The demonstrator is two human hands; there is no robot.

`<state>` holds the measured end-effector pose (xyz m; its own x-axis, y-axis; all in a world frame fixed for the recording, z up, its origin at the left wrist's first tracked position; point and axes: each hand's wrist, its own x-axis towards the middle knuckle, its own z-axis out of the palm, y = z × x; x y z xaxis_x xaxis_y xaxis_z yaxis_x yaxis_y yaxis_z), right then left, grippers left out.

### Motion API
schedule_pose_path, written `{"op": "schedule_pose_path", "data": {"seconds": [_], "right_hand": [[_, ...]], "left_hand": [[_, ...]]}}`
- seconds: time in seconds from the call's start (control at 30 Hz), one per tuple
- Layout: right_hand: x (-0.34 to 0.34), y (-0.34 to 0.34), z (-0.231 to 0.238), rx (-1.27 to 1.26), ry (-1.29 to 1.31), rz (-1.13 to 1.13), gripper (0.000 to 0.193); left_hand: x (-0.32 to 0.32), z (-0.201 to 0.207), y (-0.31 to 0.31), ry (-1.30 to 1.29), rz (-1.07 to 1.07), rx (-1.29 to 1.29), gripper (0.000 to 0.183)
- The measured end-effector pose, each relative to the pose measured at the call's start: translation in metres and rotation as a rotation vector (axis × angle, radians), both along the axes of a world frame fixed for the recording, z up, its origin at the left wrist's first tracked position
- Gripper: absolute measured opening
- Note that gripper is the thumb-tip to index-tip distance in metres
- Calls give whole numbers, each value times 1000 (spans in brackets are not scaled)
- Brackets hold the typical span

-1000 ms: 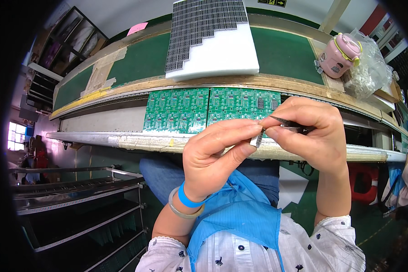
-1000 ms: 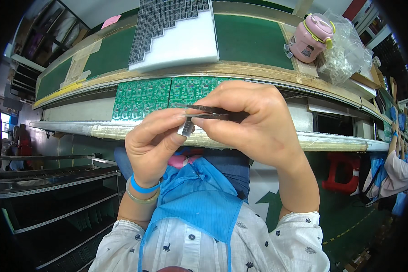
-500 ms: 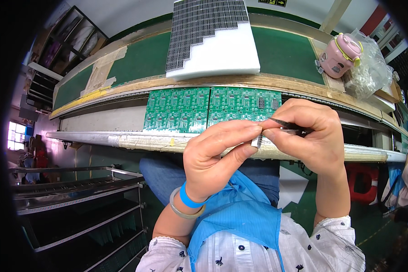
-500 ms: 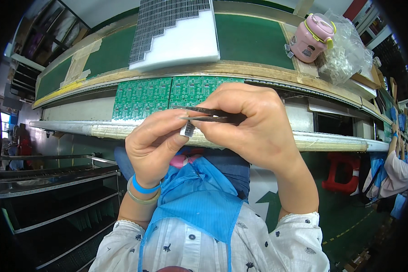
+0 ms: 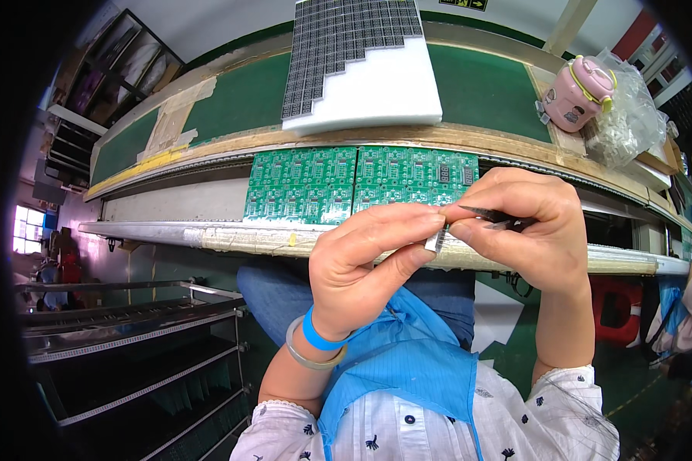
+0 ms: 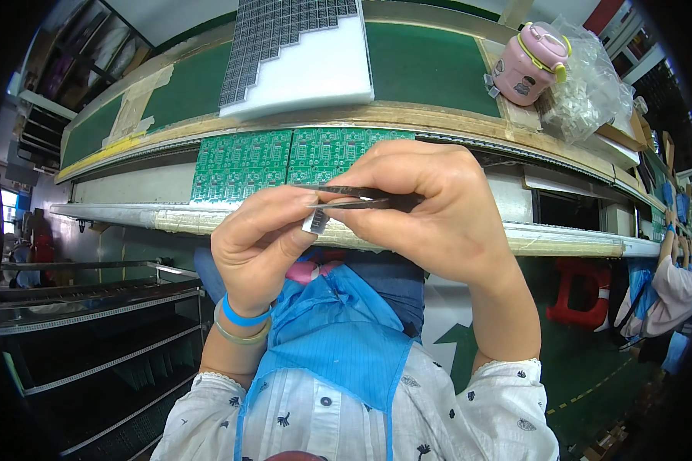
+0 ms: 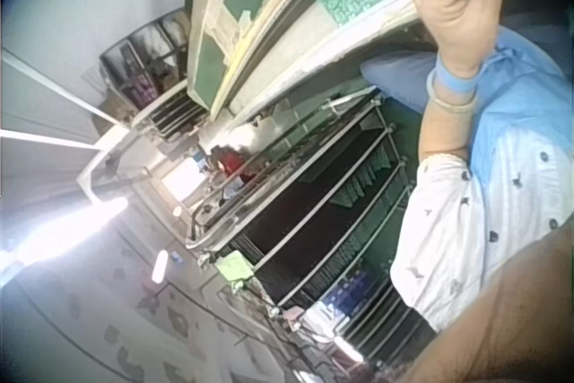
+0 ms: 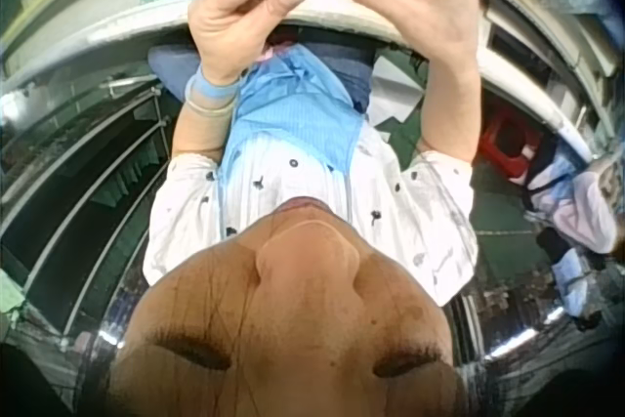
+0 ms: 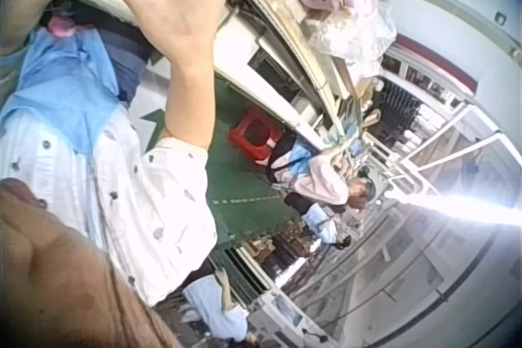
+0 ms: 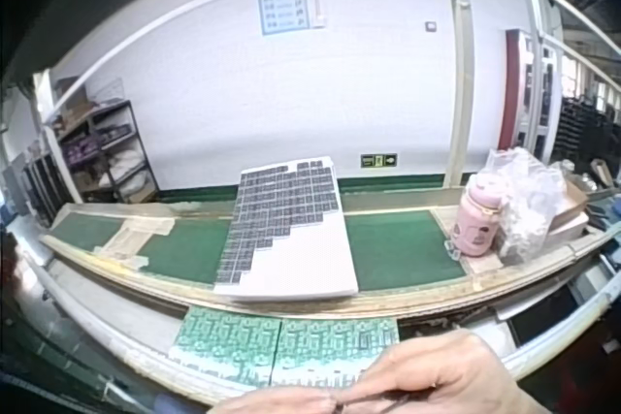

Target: The person places small black rectangular electronic components onto green circuit boards using tweezers. They pick components from a white foam tray, position them on designated spots on the boards, and use tweezers to adjust alignment. The process is repeated for multiple boards on a workbench.

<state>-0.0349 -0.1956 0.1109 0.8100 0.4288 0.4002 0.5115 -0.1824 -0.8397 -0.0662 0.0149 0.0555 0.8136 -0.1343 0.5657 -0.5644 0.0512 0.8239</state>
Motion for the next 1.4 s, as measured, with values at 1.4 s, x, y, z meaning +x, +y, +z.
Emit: {"op": "schedule_pose_path", "data": {"seconds": [1.4], "right_hand": [[-1,-1,-8,-42,-215,-43,25]], "left_hand": [[1,0,-6,-84,101,84,37]]}}
